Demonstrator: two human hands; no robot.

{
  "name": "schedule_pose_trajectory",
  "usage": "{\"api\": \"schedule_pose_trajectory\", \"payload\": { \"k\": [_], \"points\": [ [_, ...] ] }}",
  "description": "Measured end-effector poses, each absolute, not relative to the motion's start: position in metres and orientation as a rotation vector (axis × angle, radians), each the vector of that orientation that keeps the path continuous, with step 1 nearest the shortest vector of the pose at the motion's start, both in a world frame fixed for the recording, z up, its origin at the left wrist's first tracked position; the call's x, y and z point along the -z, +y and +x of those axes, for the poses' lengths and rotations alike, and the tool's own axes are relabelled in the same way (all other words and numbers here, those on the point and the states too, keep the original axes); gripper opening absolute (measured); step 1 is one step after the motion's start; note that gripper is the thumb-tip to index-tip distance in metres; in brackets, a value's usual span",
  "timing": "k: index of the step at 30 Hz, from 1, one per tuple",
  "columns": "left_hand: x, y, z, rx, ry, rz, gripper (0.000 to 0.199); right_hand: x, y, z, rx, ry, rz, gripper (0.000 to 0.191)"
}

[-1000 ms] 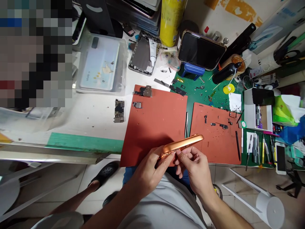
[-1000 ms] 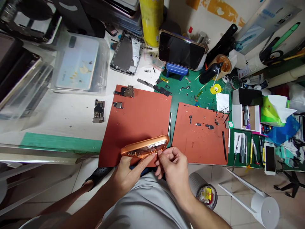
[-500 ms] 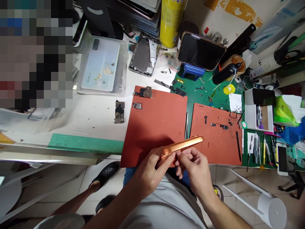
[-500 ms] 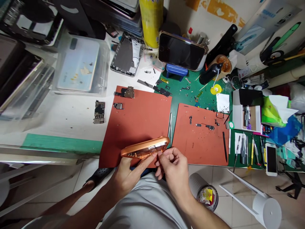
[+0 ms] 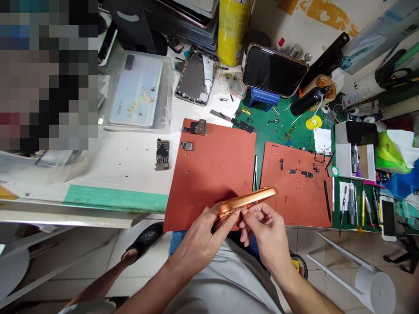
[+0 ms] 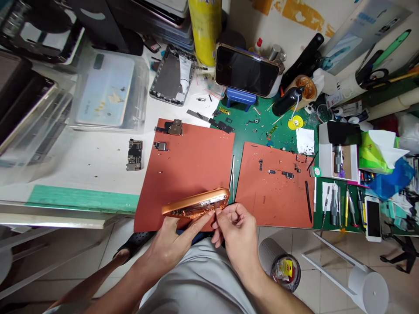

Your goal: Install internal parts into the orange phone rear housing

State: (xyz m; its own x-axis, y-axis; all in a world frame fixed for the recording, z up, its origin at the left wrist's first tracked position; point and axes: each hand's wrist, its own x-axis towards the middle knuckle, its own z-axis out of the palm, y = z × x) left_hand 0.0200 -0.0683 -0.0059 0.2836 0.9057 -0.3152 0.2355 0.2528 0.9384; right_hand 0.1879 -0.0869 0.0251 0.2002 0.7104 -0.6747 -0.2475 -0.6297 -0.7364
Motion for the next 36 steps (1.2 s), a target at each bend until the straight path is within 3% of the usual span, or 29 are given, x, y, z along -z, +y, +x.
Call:
{"api": "schedule_pose_trajectory", "payload": {
  "k": [7, 14, 21, 29, 32, 36],
  "points": [
    [0.013, -0.077, 0.011, -0.514, 1.203, 1.223, 0.031, -0.026, -0.093, 0.189, -1.527, -0.444, -1.655, 0.044],
    [0.013, -0.08, 0.007, -0.614, 1.274, 1.287, 0.026, -0.035, -0.104, 0.196, -1.428, -0.572, -1.712, 0.033],
    [0.008, -0.078, 0.01, -0.692, 1.286, 1.649, 0.025, -0.037, -0.099, 0.206, -1.025, -1.064, -1.844, 0.023],
    [0.007, -0.064, 0.01, -0.891, 1.247, 1.967, 0.021, -0.027, -0.072, 0.206, -1.045, -1.217, -1.735, 0.021],
    [0.006, -0.062, 0.005, -0.965, 1.153, 1.787, 0.038, -0.034, -0.066, 0.205, -1.069, -1.173, -1.735, 0.021],
    [-0.002, -0.057, 0.0, -1.035, 0.933, 1.396, 0.093, -0.045, -0.063, 0.204, -1.193, -1.045, -1.664, 0.025]
  ]
}}
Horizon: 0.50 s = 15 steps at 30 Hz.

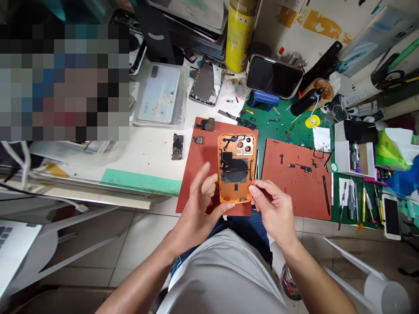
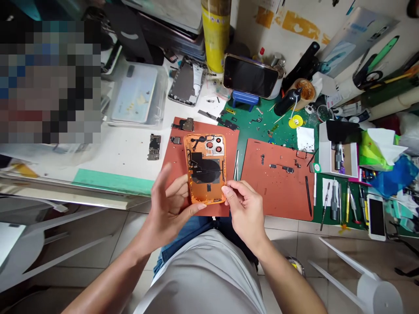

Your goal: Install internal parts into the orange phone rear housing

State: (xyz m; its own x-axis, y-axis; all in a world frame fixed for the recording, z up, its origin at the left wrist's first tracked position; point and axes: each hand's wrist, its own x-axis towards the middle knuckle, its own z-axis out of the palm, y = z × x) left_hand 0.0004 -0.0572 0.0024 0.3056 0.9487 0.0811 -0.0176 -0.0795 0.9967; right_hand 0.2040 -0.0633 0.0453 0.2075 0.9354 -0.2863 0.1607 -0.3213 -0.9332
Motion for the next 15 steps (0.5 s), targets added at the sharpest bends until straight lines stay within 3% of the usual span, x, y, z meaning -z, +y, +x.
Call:
{"api": "schedule_pose_trajectory", "payload": {
  "k": [2, 10, 15],
  "points": [
    [-0.01, -0.053, 0.002, -1.025, 0.915, 1.251, 0.104, -0.049, -0.064, 0.203, -1.249, -1.004, -1.645, 0.027],
    [-0.039, -0.029, 0.035, -0.961, 0.862, 0.606, 0.069, -0.055, -0.063, 0.193, -1.386, -0.897, -1.593, 0.03],
    [-0.051, -0.028, 0.039, -0.951, 0.838, 0.447, 0.056, -0.059, -0.077, 0.192, -1.103, -1.086, -1.592, 0.013]
  ]
}}
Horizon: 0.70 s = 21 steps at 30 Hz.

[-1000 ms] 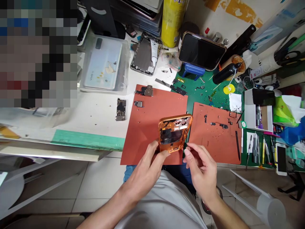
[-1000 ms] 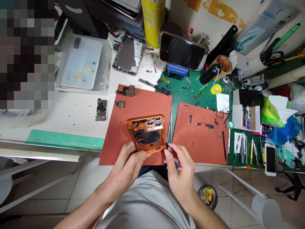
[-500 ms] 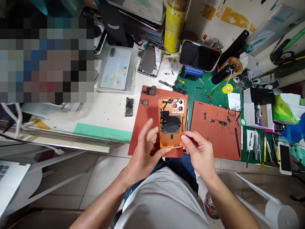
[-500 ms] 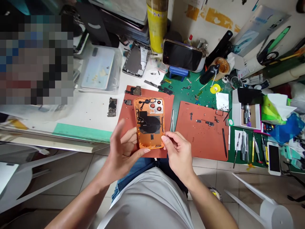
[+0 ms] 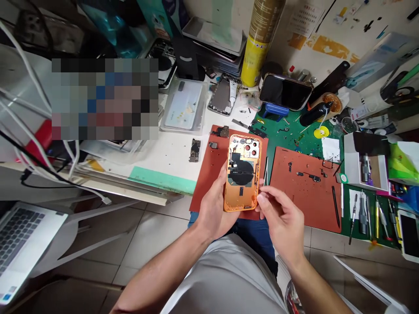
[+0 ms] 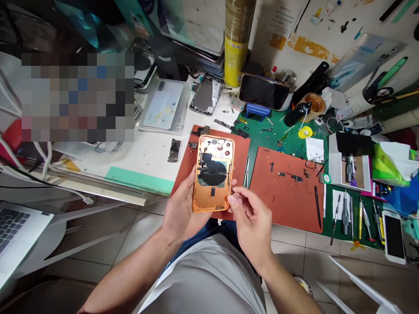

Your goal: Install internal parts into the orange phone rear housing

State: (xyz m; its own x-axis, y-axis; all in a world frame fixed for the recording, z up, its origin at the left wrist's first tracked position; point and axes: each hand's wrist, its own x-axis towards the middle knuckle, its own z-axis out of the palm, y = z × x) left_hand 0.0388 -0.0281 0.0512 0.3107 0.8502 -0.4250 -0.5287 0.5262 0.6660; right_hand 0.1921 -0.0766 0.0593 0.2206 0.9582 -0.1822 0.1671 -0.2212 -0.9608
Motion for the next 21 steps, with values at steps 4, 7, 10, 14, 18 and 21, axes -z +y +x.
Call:
{"api": "schedule_pose_trajectory", "payload": {
  "k": [4, 7, 10, 14, 18, 21],
  "points": [
    [-0.054, -0.032, 0.037, -0.98, 0.843, 0.473, 0.054, -0.052, -0.091, 0.2, -0.744, -1.555, -1.404, 0.031],
    [-0.057, -0.036, 0.038, -1.022, 0.79, 0.399, 0.056, -0.044, -0.094, 0.204, -0.671, -1.726, -1.299, 0.046],
    [-0.061, -0.041, 0.041, -1.048, 0.727, 0.308, 0.066, -0.039, -0.092, 0.205, -0.6, -1.799, -1.235, 0.047],
    [-0.064, -0.046, 0.042, -1.04, 0.656, 0.212, 0.074, -0.038, -0.089, 0.204, -0.562, -1.832, -1.169, 0.039],
    [-0.064, -0.047, 0.043, -1.037, 0.619, 0.197, 0.074, -0.039, -0.088, 0.205, -0.551, -1.854, -1.115, 0.038],
    [-0.064, -0.047, 0.043, -1.023, 0.611, 0.2, 0.075, -0.04, -0.087, 0.208, -0.552, -1.878, -1.096, 0.04]
  ]
}}
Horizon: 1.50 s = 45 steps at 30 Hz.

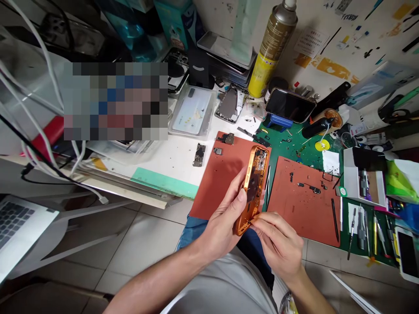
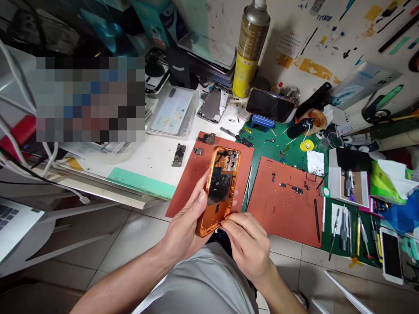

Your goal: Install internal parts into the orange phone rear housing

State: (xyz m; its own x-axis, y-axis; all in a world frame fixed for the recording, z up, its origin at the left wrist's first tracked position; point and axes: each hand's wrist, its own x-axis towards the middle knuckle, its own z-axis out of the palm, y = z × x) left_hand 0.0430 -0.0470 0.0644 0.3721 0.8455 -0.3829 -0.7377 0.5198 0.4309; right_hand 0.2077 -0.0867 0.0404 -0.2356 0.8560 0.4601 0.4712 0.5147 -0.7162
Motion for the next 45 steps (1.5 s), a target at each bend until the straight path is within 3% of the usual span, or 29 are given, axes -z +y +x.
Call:
{"api": "schedule_pose_trajectory", "payload": {
  "k": [7, 12, 15, 18, 21, 24, 31, 45],
  "points": [
    [-0.064, -0.05, 0.043, -1.014, 0.65, 0.242, 0.077, -0.047, -0.08, 0.212, -0.542, -1.96, -1.018, 0.044],
    [-0.059, -0.053, 0.043, -1.028, 0.617, 0.32, 0.066, -0.052, -0.08, 0.215, -0.558, -1.94, -1.032, 0.047],
    [-0.055, -0.055, 0.042, -1.046, 0.599, 0.329, 0.065, -0.054, -0.088, 0.215, -0.649, -1.807, -1.176, 0.033],
    [-0.051, -0.058, 0.041, -1.057, 0.605, 0.295, 0.068, -0.057, -0.097, 0.21, -1.07, -1.301, -1.468, 0.006],
    [-0.05, -0.06, 0.04, -1.066, 0.637, 0.313, 0.074, -0.059, -0.101, 0.197, -1.676, -0.719, -1.466, 0.044],
    [-0.048, -0.062, 0.04, -1.048, 0.65, 0.363, 0.077, -0.059, -0.099, 0.185, -1.92, -0.477, -1.322, 0.053],
    [-0.04, -0.066, 0.045, -1.114, 0.557, 0.468, 0.053, -0.061, -0.095, 0.177, -1.911, -0.347, -1.255, 0.045],
    [-0.034, -0.072, 0.043, -1.162, 0.595, 0.574, 0.053, -0.059, -0.101, 0.176, -1.885, -0.327, -1.233, 0.037]
  ]
}}
